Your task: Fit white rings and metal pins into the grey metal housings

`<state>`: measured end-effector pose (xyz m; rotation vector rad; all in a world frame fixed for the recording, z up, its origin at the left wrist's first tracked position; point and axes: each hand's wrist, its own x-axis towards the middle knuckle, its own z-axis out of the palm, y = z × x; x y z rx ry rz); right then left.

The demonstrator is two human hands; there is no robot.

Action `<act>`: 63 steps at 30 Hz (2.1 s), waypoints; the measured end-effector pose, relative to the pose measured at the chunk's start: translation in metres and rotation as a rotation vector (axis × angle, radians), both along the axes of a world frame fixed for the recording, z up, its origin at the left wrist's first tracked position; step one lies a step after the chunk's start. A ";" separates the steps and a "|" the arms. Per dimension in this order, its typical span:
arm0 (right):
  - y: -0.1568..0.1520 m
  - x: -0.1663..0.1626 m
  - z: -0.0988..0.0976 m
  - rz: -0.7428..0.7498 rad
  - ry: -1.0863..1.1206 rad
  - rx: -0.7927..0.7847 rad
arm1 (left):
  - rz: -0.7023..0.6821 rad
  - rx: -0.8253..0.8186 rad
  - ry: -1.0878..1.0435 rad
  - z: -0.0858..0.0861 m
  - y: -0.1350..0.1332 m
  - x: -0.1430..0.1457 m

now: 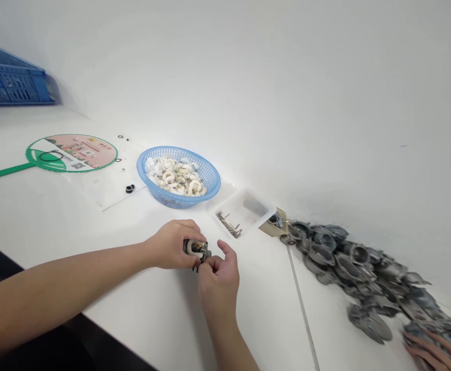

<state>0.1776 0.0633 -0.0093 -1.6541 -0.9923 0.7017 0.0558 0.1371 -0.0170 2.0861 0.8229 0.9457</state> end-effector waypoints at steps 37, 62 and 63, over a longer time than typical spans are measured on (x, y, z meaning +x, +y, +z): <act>0.003 0.023 -0.018 0.115 -0.528 0.283 | -0.038 0.034 -0.027 -0.001 0.003 -0.003; 0.010 0.049 -0.027 0.401 -0.453 0.312 | -0.071 -0.147 -0.031 -0.001 0.002 -0.008; 0.010 0.048 -0.027 0.402 -0.447 0.317 | -0.076 -0.158 -0.031 -0.001 0.003 -0.008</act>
